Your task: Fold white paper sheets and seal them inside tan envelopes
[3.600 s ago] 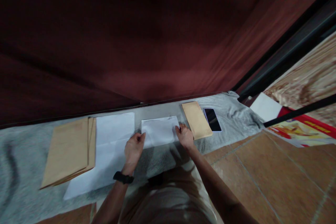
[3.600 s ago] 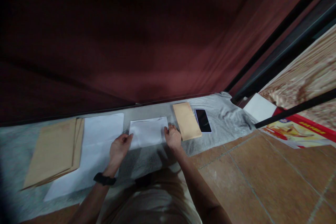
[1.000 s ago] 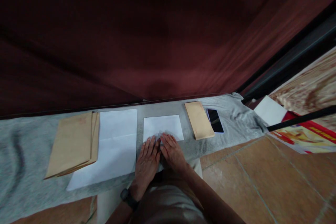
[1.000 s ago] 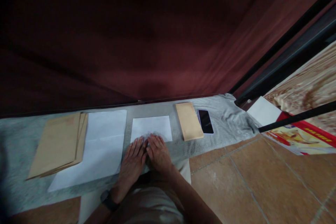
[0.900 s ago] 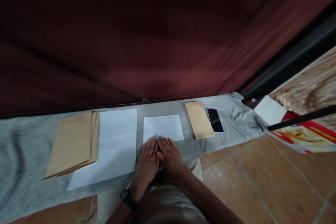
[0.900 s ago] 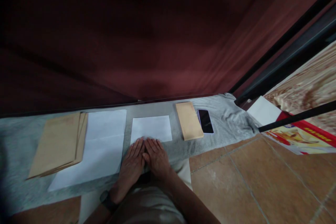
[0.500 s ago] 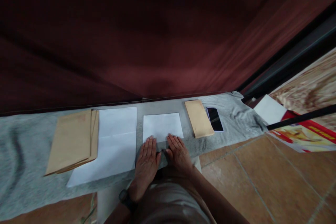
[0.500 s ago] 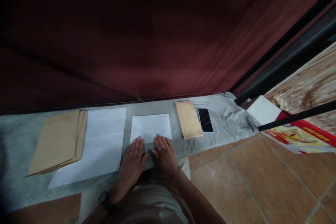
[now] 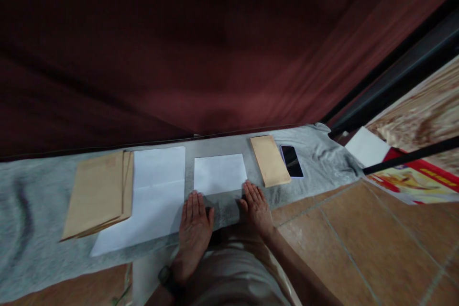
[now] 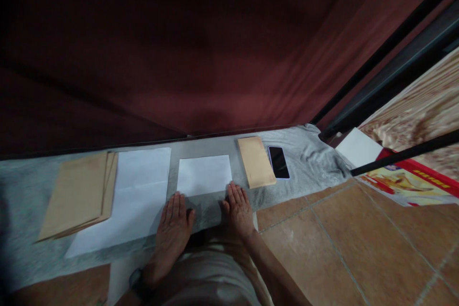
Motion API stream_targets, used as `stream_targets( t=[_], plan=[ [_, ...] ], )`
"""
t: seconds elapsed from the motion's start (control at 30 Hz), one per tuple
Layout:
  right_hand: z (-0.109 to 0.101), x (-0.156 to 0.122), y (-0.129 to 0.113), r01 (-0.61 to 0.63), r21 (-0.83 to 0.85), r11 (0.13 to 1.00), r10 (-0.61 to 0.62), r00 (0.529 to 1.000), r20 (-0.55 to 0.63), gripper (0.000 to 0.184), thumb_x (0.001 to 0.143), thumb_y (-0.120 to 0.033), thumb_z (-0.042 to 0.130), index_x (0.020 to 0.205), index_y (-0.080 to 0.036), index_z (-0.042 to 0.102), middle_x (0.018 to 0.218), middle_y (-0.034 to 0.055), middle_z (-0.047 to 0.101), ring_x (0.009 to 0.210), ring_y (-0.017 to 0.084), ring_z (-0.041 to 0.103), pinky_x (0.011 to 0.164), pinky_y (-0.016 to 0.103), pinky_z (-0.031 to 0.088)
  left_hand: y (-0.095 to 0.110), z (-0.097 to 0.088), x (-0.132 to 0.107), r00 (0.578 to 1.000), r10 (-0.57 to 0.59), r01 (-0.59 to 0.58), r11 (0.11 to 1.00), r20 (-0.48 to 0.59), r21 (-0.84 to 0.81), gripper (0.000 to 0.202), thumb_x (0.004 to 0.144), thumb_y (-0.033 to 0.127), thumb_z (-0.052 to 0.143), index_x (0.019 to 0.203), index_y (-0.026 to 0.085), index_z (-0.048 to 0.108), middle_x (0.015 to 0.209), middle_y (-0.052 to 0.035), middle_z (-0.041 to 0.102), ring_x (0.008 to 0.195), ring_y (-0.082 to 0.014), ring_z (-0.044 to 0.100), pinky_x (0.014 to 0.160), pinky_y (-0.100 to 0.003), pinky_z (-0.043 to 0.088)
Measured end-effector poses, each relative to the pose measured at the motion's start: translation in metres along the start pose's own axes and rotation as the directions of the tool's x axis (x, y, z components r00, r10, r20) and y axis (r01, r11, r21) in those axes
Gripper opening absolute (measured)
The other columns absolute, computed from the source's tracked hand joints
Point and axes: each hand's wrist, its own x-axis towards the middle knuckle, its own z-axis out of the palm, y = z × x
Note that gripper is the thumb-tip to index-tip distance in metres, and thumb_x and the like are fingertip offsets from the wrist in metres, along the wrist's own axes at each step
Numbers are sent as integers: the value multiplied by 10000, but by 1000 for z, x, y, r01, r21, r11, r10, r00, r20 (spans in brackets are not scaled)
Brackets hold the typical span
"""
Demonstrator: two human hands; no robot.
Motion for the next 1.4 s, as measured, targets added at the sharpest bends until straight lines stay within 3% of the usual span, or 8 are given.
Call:
stream_targets(
  t=[0.27,0.43,0.57,0.7,0.9,1.13,1.4],
  plan=[
    [1,1,-4,-19,40,999,20,999,-44,517,1083,-314,394,1563,-121,385,1561,144,482,1481,257,401,1209,472,354,10,-6,26,994,104,-103,993,22,-54,604,1022,277,348,1583,63,278,1605,-212,399,1510,-319,346,1217,-541,337],
    [3,30,-27,38,140,989,-38,999,-1,501,1090,-322,347,1545,-129,423,1573,123,469,1498,248,375,1219,473,347,24,9,54,969,233,-220,966,85,-139,585,1011,232,340,1570,60,310,1613,-202,390,1531,-291,304,1222,-509,350],
    [9,54,-39,38,183,982,-46,998,36,469,1080,-308,388,1506,-141,492,1527,120,527,1467,229,428,1220,457,355,15,23,66,959,254,-233,959,124,-158,615,987,189,312,1587,62,270,1614,-199,389,1531,-273,305,1220,-508,351],
    [12,62,-39,77,155,985,-88,994,66,456,1063,-324,458,1486,-166,519,1545,111,507,1461,240,434,1221,470,346,4,23,68,950,262,-246,963,171,-112,616,971,189,334,1575,68,313,1624,-173,381,1542,-257,280,1245,-487,304],
    [12,61,-33,103,98,990,-110,991,77,479,1047,-336,505,1519,-263,478,1600,83,434,1469,262,418,1216,505,333,7,17,68,957,230,-224,973,176,-56,575,986,196,326,1552,111,386,1633,-151,373,1549,-275,261,1249,-509,273],
    [15,55,-15,0,54,999,-3,998,59,510,1063,-326,447,1555,-196,418,1605,116,419,1493,265,379,1219,495,317,2,23,63,988,116,-109,992,103,-69,589,1011,283,324,1542,33,369,1629,-222,338,1538,-316,278,1233,-537,297],
    [18,44,-3,-60,35,998,61,998,-11,542,1078,-338,404,1564,-100,384,1579,161,444,1475,285,407,1215,486,326,-2,18,59,997,39,-34,996,71,-80,627,1004,298,313,1549,-13,322,1603,-257,369,1527,-337,299,1216,-553,323]
  ],
)
